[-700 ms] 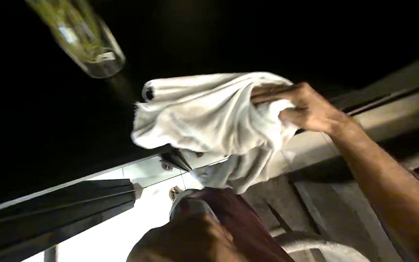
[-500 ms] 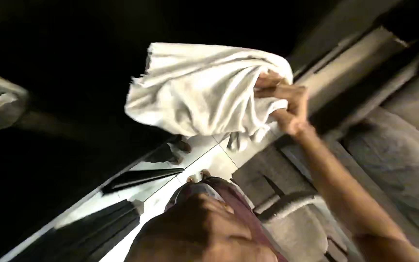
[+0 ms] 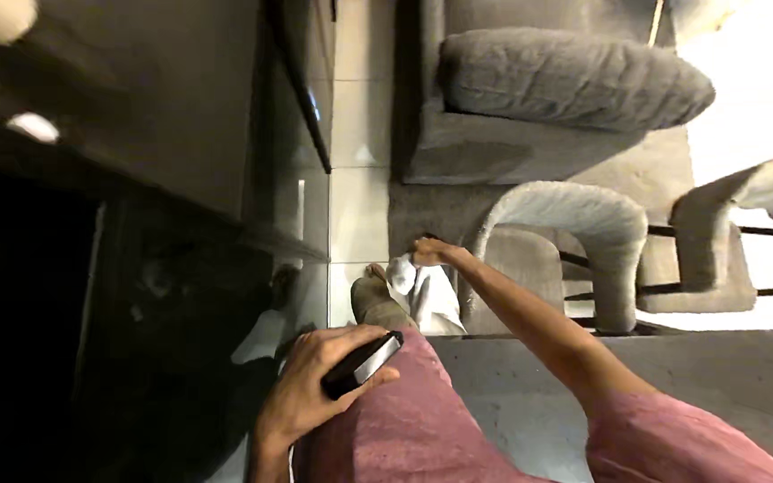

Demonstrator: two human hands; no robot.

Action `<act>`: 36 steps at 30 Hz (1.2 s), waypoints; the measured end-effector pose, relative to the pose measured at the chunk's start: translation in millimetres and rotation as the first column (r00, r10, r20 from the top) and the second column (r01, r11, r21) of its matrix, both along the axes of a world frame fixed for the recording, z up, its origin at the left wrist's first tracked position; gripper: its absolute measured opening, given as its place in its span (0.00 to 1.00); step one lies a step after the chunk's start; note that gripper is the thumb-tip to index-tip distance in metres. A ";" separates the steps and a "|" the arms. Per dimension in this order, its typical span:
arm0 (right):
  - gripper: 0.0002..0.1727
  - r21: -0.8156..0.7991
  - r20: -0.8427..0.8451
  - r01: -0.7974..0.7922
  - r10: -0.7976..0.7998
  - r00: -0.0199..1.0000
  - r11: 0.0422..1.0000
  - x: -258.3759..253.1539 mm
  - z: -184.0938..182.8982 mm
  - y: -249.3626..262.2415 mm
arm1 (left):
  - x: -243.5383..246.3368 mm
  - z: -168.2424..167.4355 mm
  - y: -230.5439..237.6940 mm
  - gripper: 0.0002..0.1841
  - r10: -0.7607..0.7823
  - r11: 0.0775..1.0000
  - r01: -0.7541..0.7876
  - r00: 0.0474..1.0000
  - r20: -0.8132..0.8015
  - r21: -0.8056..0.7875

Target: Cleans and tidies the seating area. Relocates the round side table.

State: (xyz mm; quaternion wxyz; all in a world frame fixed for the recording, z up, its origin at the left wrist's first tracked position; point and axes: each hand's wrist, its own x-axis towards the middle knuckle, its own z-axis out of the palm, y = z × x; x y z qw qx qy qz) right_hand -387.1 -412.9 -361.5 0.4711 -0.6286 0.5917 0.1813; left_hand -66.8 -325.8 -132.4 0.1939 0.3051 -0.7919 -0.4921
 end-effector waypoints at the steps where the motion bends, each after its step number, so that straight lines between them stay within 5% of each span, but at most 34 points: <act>1: 0.17 0.054 0.010 0.038 -0.039 0.999 0.998 -11.6 -8.3 -5.8 | -6.7 -4.8 -18.3 0.25 -0.029 0.999 0.029 1.000 -0.004 0.027; 7: 0.24 0.349 0.016 0.111 -0.125 0.992 0.930 -69.6 -53.5 -48.0 | -77.4 -67.2 -164.1 0.24 0.031 0.991 -0.043 0.995 0.100 0.125; 13: 0.25 0.432 -0.038 0.337 -0.357 0.933 0.837 -136.3 -68.4 -71.4 | -185.5 -116.9 -296.5 0.26 0.069 0.995 -0.081 0.980 0.188 0.060; 17: 0.23 0.366 0.091 0.454 -0.517 0.851 0.812 -186.1 -49.6 -103.7 | -261.1 -112.8 -342.2 0.26 0.079 0.974 -0.116 0.978 0.191 0.196; 22: 0.21 0.214 0.263 0.677 -0.709 0.654 0.704 -243.3 -20.7 -137.2 | -342.4 -131.6 -382.8 0.25 -0.246 0.927 0.225 0.969 0.035 0.301; 26: 0.16 0.135 0.355 0.843 -0.820 0.450 0.521 -293.8 15.8 -150.1 | -418.9 -144.9 -418.9 0.23 -0.570 0.767 0.547 0.821 -0.035 0.336; 32: 0.16 0.111 0.287 0.914 -0.893 0.346 0.390 -354.2 73.8 -147.8 | -535.3 -133.2 -466.2 0.23 -0.943 0.316 0.904 0.334 -0.015 0.287; 36: 0.13 0.075 0.324 0.962 -0.919 0.225 0.262 -392.7 79.6 -149.9 | -590.7 -113.3 -490.9 0.22 -0.955 0.264 0.923 0.291 -0.061 0.279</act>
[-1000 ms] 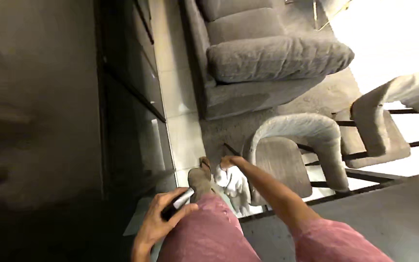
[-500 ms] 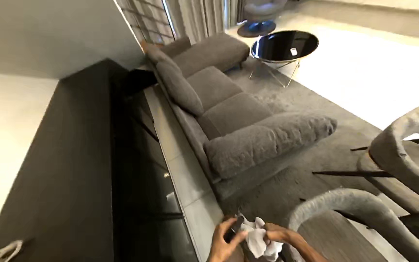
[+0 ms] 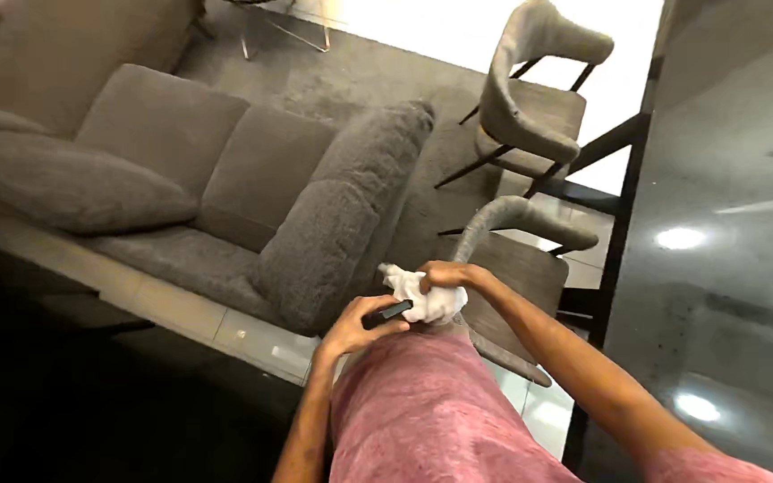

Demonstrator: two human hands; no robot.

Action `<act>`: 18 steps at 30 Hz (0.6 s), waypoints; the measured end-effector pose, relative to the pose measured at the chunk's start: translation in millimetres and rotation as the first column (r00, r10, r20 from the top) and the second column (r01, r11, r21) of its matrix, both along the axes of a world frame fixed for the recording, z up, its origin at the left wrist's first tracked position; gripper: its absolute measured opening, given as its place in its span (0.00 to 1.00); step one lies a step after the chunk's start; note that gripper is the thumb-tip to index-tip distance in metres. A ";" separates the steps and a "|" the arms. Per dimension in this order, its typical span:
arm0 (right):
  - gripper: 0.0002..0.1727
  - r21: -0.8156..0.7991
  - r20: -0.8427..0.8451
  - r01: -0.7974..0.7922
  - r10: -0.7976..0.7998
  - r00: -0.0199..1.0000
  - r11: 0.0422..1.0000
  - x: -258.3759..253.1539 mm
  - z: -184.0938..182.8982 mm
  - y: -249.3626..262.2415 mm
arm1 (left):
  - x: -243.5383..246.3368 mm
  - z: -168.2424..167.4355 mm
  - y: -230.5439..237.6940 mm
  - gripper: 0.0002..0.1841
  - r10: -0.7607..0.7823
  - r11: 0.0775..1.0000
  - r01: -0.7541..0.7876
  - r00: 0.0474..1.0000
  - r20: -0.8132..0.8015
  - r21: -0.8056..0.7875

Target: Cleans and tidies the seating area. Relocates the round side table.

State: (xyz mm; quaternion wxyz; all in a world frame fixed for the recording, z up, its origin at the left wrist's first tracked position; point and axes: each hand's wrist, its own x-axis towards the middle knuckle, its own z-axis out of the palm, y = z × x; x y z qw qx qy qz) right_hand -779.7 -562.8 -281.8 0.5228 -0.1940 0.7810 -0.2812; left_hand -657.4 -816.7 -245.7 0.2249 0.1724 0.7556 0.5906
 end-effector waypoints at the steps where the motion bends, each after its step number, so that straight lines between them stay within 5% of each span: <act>1: 0.13 -0.007 -0.004 0.016 -0.016 1.000 1.000 -9.2 -4.9 -1.3 | -10.1 4.9 -4.7 0.22 0.013 0.999 -0.013 1.000 0.003 0.035; 5: 0.19 0.096 0.052 0.024 -0.029 0.998 0.995 -49.8 -62.8 -4.5 | -46.7 17.3 -19.0 0.22 0.109 0.985 -0.111 0.994 0.025 0.135; 8: 0.22 0.121 0.175 0.166 -0.185 0.967 0.979 -86.5 -108.1 6.0 | -74.6 22.8 -21.5 0.23 0.258 0.952 -0.270 0.961 0.095 0.141; 12: 0.24 0.170 0.229 0.155 -0.192 0.954 0.973 -177.3 -123.6 15.8 | -131.4 15.8 -16.1 0.24 0.483 0.854 -0.509 0.852 0.201 0.108; 18: 0.24 0.231 0.159 0.082 -0.120 0.980 0.970 -325.4 -142.0 62.9 | -265.3 9.0 34.1 0.23 0.582 0.805 -0.594 0.790 0.192 0.007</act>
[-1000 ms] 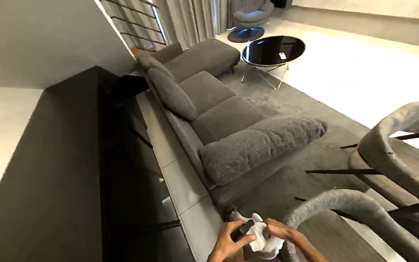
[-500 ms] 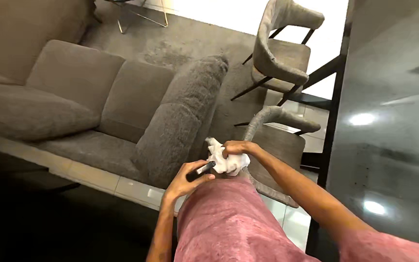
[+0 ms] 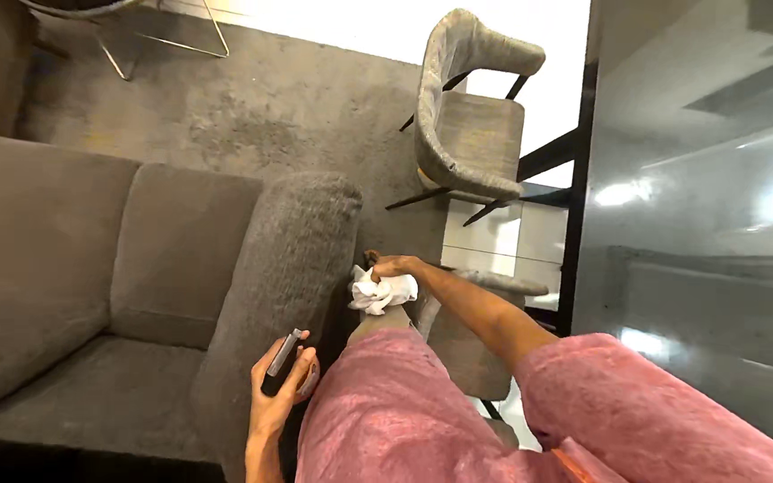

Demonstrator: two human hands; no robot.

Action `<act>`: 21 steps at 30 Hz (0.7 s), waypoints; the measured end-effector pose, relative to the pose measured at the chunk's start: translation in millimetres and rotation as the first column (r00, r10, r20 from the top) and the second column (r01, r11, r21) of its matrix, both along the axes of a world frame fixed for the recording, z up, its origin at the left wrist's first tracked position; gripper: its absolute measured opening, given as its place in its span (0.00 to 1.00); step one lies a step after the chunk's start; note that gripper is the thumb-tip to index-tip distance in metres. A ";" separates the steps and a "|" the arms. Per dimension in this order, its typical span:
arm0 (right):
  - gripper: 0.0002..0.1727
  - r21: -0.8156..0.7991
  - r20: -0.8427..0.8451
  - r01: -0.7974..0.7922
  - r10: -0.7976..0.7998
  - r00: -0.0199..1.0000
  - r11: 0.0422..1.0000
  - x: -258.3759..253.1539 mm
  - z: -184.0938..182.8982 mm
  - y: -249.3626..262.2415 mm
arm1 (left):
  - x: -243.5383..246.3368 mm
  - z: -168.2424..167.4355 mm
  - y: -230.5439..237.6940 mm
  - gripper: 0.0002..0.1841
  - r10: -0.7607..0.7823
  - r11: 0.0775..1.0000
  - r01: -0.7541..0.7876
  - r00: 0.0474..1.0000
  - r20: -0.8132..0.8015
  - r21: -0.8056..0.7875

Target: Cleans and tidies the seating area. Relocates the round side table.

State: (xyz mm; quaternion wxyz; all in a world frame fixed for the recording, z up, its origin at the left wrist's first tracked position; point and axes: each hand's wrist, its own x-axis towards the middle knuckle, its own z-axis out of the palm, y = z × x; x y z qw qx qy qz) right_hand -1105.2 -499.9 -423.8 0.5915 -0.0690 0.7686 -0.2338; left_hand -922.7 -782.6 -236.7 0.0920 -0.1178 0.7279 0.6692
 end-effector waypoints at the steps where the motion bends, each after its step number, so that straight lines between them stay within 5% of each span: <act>1: 0.24 0.020 -0.004 0.023 -0.023 1.000 1.000 -25.8 -1.0 10.7 | -27.8 1.2 8.9 0.23 -0.021 1.000 0.021 1.000 -0.009 -0.005; 8: 0.22 0.008 -0.095 -0.067 0.067 0.993 0.998 -102.9 17.3 58.5 | -163.9 3.1 41.1 0.23 -0.026 0.999 0.027 0.999 -0.033 0.040; 13: 0.15 -0.086 -0.157 -0.048 0.034 0.987 0.995 -117.5 65.7 84.7 | -237.6 -42.5 53.7 0.21 0.207 0.978 -0.207 0.978 0.004 0.033; 21: 0.23 -0.143 -0.134 0.029 -0.048 0.990 0.989 -215.9 129.1 114.9 | -318.9 -42.9 95.0 0.20 0.541 0.836 -0.534 0.841 -0.027 0.128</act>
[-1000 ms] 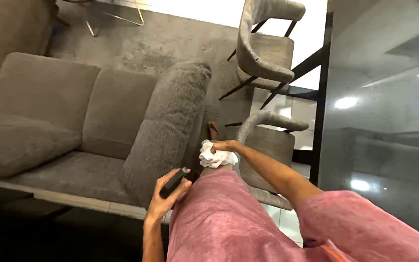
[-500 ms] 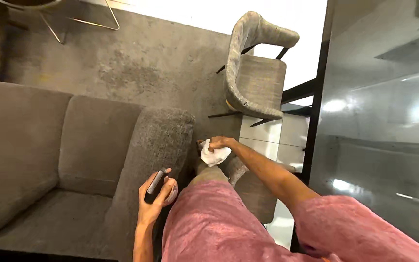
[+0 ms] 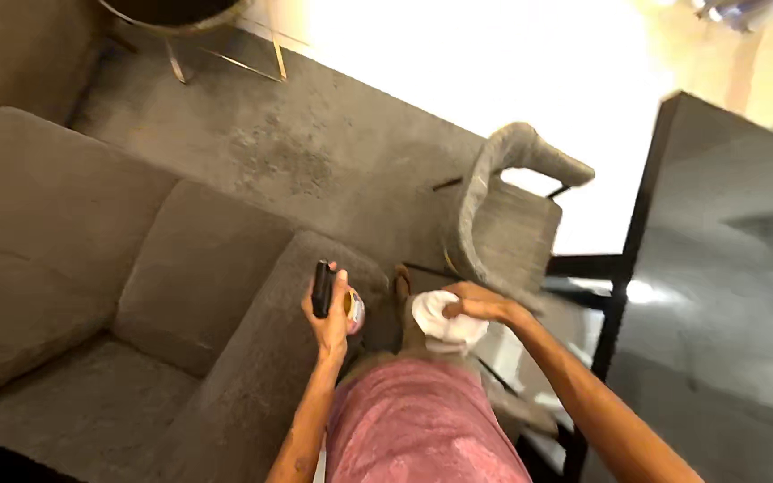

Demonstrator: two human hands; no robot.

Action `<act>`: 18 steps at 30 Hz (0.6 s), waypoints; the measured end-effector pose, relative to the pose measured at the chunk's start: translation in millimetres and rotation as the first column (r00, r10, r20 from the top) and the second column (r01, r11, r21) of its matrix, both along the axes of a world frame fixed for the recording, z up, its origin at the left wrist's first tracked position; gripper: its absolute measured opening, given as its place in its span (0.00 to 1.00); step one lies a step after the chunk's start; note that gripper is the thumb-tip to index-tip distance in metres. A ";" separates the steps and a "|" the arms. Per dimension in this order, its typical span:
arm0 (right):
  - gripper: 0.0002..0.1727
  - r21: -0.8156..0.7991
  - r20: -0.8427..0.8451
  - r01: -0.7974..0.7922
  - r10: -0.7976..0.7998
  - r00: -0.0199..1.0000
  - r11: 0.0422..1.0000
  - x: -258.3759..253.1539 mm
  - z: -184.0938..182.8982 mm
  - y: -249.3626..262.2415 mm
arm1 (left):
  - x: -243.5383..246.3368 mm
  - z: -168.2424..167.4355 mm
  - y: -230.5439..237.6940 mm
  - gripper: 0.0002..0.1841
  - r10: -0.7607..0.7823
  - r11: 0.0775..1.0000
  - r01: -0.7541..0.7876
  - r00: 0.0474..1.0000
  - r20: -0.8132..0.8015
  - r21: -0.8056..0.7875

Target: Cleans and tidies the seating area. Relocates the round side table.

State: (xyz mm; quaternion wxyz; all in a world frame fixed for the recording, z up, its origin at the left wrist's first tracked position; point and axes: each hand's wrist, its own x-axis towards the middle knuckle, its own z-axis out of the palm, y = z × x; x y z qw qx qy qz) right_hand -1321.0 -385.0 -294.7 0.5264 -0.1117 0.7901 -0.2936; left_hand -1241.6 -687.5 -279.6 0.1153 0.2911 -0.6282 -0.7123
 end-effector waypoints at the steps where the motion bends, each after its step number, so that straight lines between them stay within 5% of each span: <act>1: 0.23 -0.031 -0.013 -0.013 0.013 1.000 0.999 -18.6 2.1 -2.3 | -11.6 -5.5 5.4 0.20 0.026 1.000 -0.026 1.000 -0.012 -0.014; 6: 0.24 -0.127 -0.073 0.007 -0.016 0.997 0.992 -107.0 16.5 10.2 | -76.8 -29.1 43.4 0.19 0.198 0.975 -0.194 0.980 0.029 -0.109; 9: 0.23 -0.232 -0.127 0.170 -0.203 0.971 0.958 -147.6 30.5 26.1 | -117.9 -32.6 60.0 0.19 0.197 0.975 -0.189 0.978 0.064 -0.120; 14: 0.23 -0.537 -0.127 0.489 -0.639 0.758 0.687 -195.0 35.4 43.3 | -178.1 -19.3 71.8 0.20 -0.043 0.995 0.046 0.998 0.034 -0.091; 18: 0.22 -0.602 -0.079 0.581 -0.765 0.639 0.548 -230.8 23.6 49.0 | -210.4 -22.7 70.7 0.22 -0.160 0.981 0.164 0.986 0.043 -0.106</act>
